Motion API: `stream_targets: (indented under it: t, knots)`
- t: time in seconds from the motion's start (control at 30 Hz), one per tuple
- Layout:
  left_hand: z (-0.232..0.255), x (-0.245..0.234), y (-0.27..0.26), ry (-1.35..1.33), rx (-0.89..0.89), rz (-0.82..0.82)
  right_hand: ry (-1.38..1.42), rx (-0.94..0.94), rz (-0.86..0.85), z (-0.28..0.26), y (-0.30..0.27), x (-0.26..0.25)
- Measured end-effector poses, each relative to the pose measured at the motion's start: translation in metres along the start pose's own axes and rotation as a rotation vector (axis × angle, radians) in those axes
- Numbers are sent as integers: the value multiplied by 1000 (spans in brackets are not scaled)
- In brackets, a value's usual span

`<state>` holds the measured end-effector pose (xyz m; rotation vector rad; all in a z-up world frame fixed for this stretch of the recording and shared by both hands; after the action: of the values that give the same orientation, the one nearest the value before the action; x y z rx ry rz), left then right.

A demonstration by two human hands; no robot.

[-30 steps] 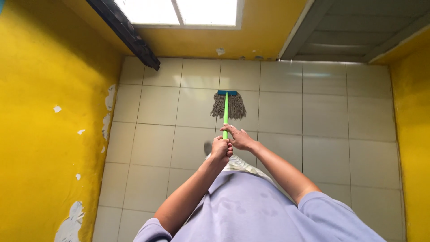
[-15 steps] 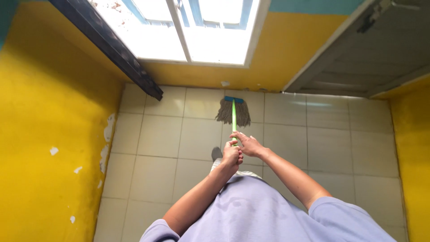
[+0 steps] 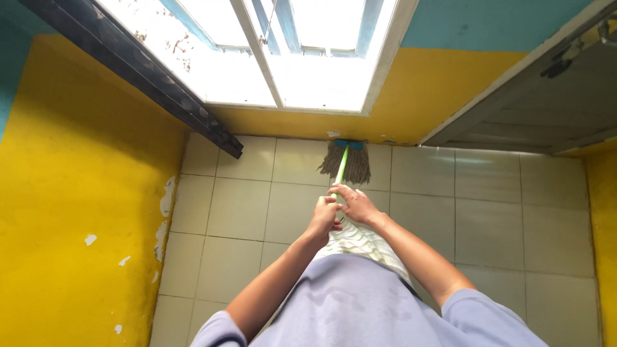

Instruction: Sweeping a tiled floor with a broom.

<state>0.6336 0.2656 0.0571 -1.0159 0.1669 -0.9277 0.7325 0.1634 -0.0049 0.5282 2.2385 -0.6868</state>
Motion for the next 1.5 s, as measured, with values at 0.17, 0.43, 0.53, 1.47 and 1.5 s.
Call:
stream_targets:
  t: [0.17,0.43,0.53,1.47,1.5]
  knots:
    - [41,29,-44,219,375,-61,28,-39,29,13,30,-38]
    - [71,121,-77,616,835,-11,-130,-379,35,80,72,-91]
    - [78,160,-78,765,1089,-118,-82,-408,-18,108,64,-103]
    - [-66,438,26,763,896,-993,-202,291,919,344,-239,-179]
    - [-72,430,25,716,865,-942,-187,321,896,338,-240,-170]
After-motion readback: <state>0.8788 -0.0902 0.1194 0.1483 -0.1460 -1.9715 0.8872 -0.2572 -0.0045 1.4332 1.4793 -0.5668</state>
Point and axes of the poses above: each hand's wrist, its own y-axis towards the middle knuckle, its own x-axis out of the palm, z = x × y, the point moved 3 cm from there along y, towards the middle knuckle, and after that the axes turned 7 degrees about -y, right-handed, at the moved point
